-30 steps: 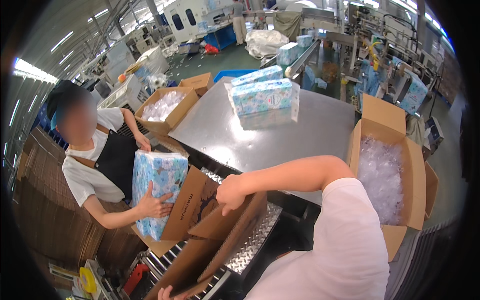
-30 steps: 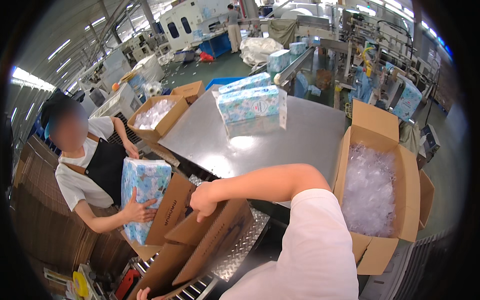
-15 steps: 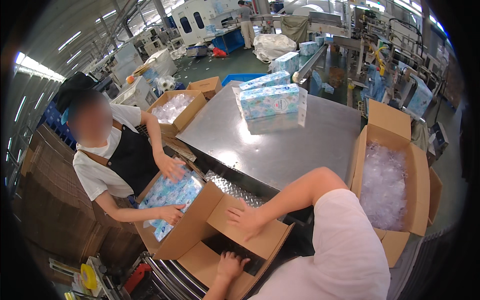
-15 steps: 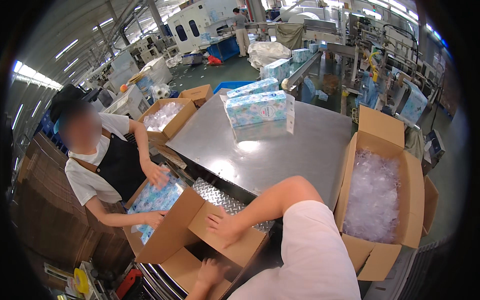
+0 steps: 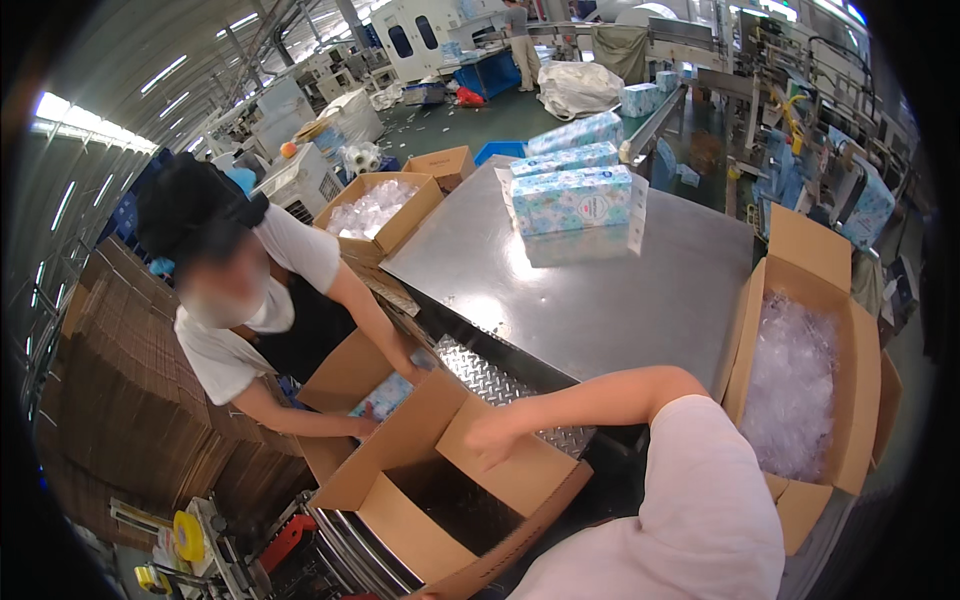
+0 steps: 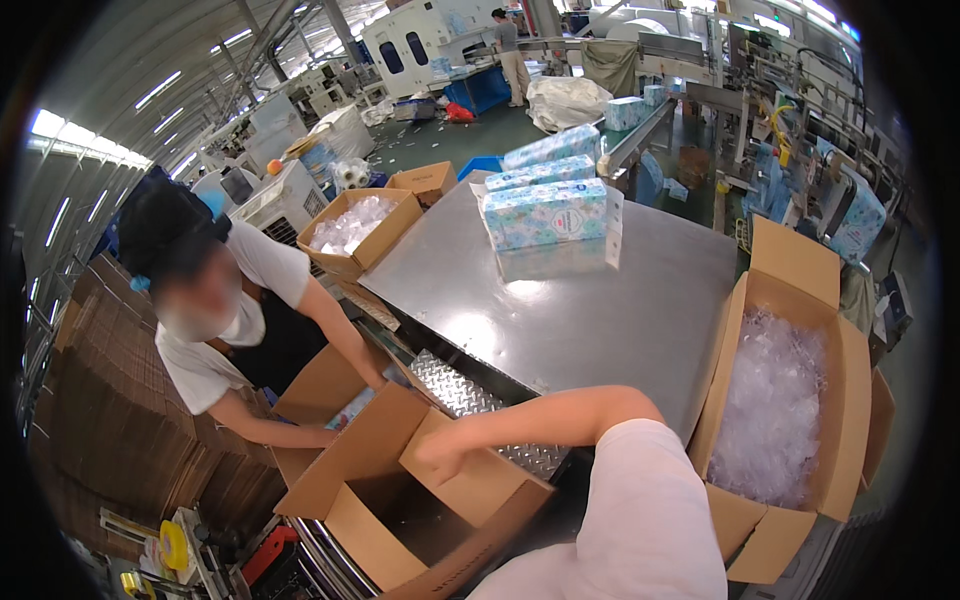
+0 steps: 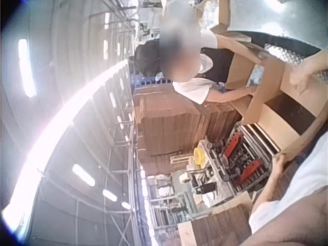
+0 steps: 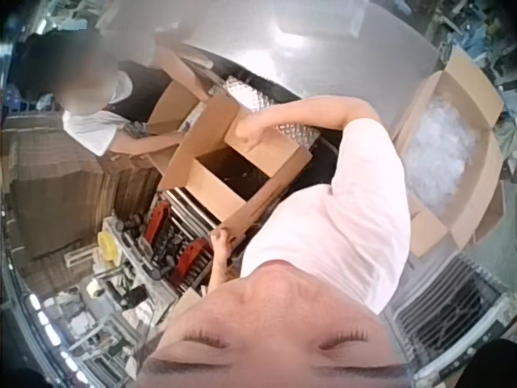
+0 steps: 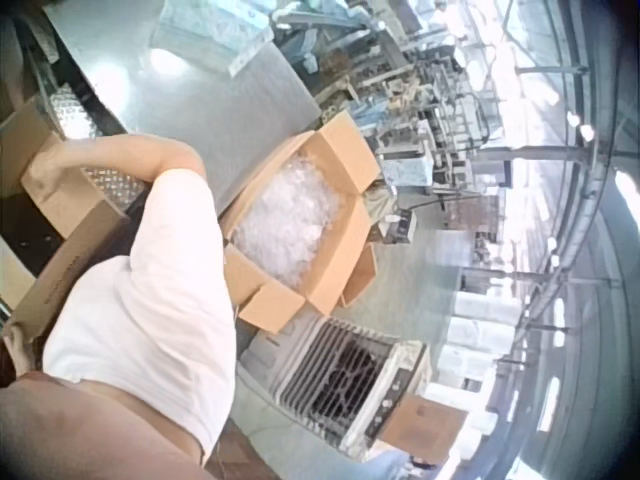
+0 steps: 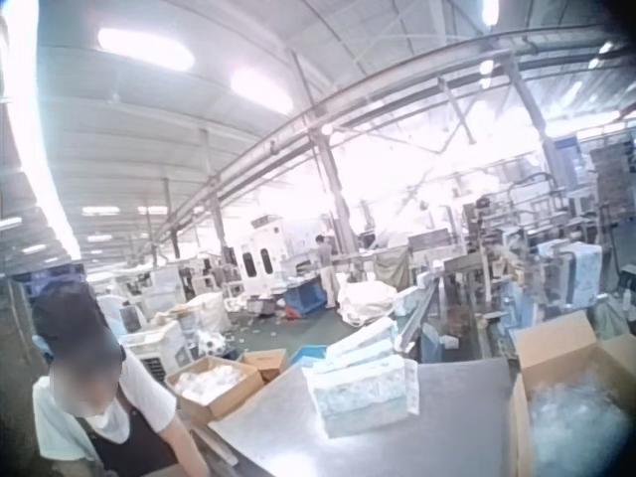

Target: The person places several plastic-wrapped tissue packs into cardboard boxes and puts the filled boxes onto a conveyor belt.

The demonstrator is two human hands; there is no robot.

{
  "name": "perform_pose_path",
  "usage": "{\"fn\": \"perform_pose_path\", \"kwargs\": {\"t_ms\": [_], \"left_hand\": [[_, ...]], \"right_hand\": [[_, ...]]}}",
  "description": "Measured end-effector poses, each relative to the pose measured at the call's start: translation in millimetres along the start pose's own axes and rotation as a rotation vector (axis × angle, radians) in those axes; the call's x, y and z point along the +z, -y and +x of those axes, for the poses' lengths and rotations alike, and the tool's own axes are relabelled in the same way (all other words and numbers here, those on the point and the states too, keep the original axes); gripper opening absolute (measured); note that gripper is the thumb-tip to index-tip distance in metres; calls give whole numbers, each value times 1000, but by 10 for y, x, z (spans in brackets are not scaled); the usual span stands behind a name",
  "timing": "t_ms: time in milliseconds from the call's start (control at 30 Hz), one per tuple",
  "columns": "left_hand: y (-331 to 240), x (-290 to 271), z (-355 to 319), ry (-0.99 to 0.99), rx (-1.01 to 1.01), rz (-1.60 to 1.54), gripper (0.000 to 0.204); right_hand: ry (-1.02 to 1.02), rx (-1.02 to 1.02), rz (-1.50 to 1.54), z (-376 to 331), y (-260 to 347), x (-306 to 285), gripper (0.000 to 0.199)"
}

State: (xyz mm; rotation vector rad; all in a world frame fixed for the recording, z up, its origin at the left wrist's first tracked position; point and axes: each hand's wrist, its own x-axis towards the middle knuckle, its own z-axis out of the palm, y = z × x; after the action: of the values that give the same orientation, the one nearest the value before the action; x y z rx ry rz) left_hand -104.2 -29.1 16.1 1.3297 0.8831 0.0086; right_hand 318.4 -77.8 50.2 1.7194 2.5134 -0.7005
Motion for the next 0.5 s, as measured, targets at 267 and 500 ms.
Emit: {"fn": "perform_pose_path", "kwargs": {"t_ms": [267, 500], "left_hand": [[-356, 144, 319, -82, -269, -132, 89], [-821, 415, 339, 30, -215, -196, 56]], "right_hand": [[-998, 121, -156, 292, 469, -194, 44], [-698, 409, 298, -733, 494, 563, 41]]}}
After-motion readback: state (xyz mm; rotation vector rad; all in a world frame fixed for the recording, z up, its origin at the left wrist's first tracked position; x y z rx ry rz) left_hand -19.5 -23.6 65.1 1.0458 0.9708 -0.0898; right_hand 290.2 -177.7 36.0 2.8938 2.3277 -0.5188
